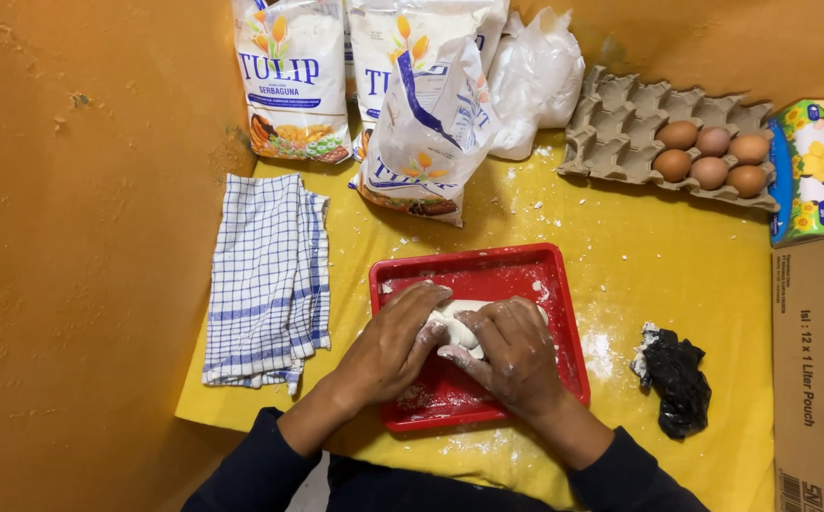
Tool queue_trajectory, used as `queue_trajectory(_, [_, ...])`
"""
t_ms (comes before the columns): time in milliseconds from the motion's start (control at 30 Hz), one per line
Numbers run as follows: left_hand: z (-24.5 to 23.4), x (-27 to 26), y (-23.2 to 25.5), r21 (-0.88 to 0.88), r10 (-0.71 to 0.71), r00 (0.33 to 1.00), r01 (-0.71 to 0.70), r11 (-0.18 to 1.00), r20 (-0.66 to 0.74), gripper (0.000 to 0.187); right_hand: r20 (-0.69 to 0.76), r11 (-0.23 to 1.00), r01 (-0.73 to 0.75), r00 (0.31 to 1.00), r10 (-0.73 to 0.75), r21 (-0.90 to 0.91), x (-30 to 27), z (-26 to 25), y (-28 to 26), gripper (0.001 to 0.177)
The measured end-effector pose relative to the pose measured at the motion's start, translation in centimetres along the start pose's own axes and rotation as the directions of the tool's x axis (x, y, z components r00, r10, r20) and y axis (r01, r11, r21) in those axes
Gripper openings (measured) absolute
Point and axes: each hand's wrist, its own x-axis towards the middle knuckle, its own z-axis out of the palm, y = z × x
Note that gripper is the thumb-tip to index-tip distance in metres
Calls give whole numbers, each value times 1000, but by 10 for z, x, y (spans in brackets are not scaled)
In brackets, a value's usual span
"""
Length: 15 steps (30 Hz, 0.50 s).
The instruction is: The person is kneading a white dough ball in a red tray, occasionally sprinkling flour from a bag to prevent sticking.
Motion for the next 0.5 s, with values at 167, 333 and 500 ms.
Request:
queue_trajectory(167, [4,-3,-2,33,47,998,-46,998,-42,47,16,995,-78,997,77,61,3,10,3,31])
queue_trajectory(333, [-3,1,11,-5,-5,1000,5,1000,-24,53,110,974,-184,979,169,134,11,3,8,20])
queue_trajectory(500, [-11,-5,14,45,40,995,-36,998,-88,67,408,785,-488,851,331,380,18,-39,-2,68])
